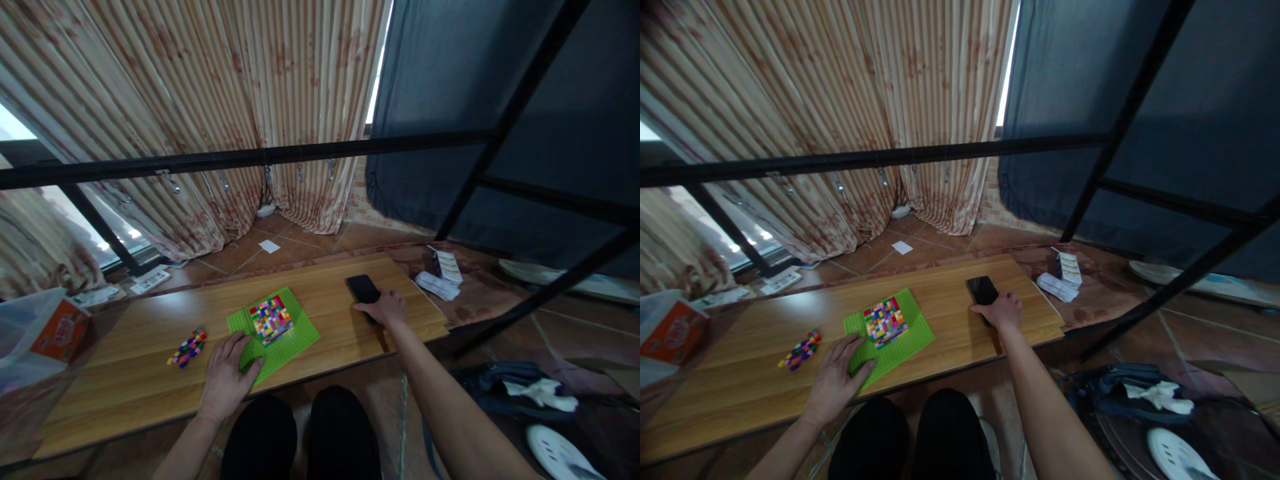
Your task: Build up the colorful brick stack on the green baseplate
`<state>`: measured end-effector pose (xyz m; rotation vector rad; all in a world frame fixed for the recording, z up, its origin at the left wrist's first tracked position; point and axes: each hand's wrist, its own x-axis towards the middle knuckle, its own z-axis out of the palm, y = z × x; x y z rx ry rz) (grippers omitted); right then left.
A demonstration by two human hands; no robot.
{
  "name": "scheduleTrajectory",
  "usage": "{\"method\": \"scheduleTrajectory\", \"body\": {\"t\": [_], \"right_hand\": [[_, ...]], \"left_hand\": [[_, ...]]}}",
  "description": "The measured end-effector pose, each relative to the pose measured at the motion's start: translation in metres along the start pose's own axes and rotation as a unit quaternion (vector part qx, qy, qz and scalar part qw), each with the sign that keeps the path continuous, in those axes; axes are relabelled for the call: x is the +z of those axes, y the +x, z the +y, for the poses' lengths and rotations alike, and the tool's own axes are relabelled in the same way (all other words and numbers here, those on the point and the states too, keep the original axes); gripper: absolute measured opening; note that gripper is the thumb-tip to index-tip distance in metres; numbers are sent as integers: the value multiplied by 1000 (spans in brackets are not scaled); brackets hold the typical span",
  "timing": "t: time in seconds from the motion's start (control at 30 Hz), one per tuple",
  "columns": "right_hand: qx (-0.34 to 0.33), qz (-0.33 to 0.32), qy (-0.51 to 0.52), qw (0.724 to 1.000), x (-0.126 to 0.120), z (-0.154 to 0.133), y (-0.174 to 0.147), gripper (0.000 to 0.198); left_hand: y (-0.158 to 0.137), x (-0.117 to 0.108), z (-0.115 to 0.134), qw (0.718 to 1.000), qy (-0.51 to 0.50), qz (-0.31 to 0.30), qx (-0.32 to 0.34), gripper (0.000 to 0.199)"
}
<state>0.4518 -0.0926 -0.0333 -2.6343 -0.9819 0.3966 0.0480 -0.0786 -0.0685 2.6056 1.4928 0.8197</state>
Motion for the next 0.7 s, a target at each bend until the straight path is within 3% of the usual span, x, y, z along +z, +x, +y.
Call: {"method": "scheduleTrajectory", "body": {"t": [0.33,0.5,0.6,0.7], "right_hand": [[-12,-16,-2,1000,-2,0,-6,111],[-51,-30,61,996,-3,10,2,114],[-82,-48,114,989,-7,17,10,103],[-118,-88,150,978,-20,27,16,73]], "left_hand": [[1,-2,3,1000,0,-4,-12,46],[0,-2,3,1000,2,-11,-14,47],[0,-3,3,1000,5,-15,-10,47],[0,-4,4,1000,5,-17,-7,46]]}}
